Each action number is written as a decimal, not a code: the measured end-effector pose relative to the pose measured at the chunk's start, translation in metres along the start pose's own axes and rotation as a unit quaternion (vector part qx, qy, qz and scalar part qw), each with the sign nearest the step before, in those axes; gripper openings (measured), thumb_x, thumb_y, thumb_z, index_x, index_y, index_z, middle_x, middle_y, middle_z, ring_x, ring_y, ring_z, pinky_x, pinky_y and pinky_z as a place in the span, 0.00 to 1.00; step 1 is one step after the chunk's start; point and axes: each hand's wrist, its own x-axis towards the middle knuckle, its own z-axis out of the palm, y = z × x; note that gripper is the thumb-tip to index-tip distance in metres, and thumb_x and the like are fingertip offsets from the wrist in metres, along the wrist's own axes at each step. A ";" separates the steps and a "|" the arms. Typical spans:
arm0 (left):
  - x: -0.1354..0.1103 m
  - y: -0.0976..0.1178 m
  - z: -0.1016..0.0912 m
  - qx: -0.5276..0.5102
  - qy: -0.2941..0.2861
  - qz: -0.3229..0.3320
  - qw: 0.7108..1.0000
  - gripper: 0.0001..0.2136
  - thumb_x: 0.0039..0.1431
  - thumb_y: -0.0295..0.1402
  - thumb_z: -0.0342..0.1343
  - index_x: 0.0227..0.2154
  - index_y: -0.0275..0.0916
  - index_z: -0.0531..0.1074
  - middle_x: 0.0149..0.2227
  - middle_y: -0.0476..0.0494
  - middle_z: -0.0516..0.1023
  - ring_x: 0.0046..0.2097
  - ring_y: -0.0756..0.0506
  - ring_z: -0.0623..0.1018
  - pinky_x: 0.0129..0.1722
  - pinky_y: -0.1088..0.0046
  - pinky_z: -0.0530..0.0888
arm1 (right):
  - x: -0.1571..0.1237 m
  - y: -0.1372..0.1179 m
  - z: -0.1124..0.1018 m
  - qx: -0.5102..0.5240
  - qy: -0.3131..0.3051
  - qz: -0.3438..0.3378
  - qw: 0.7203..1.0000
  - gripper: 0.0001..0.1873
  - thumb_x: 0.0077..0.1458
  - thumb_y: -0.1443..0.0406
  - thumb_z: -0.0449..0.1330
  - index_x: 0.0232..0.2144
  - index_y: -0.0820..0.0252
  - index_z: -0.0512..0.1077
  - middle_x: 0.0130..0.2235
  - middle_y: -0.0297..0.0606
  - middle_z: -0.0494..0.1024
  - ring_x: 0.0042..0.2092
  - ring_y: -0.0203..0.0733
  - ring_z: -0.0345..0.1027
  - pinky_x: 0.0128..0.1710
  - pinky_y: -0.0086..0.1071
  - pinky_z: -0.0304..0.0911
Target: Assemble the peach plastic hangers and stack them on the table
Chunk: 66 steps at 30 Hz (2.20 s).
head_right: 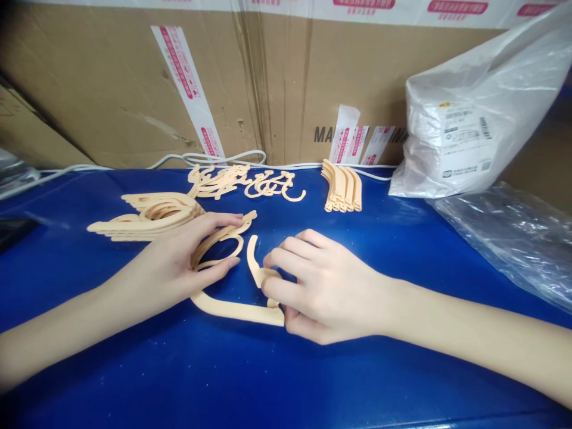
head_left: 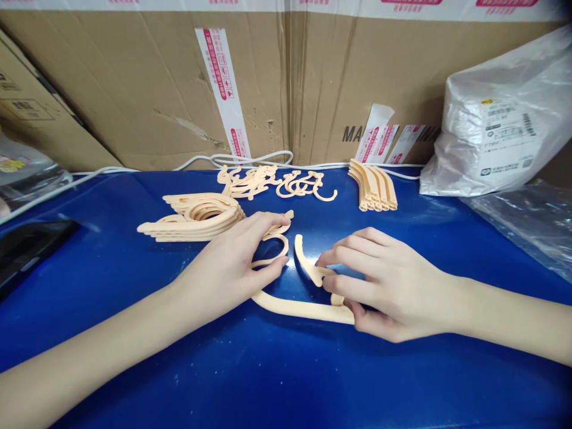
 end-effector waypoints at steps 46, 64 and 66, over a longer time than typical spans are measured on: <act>-0.003 0.007 0.010 -0.081 -0.020 0.000 0.996 0.16 0.55 0.26 0.55 0.48 0.43 0.69 0.57 0.46 0.69 0.59 0.44 0.68 0.60 0.63 0.65 | -0.001 -0.007 0.005 -0.008 0.025 -0.068 0.997 0.08 0.63 0.70 0.52 0.41 0.62 0.72 0.47 0.45 0.78 0.44 0.43 0.71 0.41 0.37 0.65; -0.002 0.008 0.011 -0.215 -0.062 -0.040 0.974 0.16 0.58 0.29 0.54 0.50 0.44 0.69 0.57 0.47 0.69 0.59 0.45 0.69 0.62 0.61 0.66 | -0.001 -0.003 0.010 -0.073 0.030 -0.056 0.995 0.09 0.64 0.71 0.52 0.38 0.63 0.73 0.48 0.46 0.79 0.49 0.45 0.72 0.46 0.38 0.70; -0.002 0.010 0.009 -0.196 -0.065 -0.024 0.978 0.16 0.59 0.29 0.54 0.50 0.43 0.69 0.57 0.47 0.71 0.59 0.45 0.70 0.61 0.63 0.67 | -0.001 -0.002 0.008 -0.085 0.034 -0.061 0.994 0.09 0.64 0.72 0.52 0.38 0.64 0.73 0.48 0.46 0.79 0.47 0.45 0.73 0.44 0.38 0.70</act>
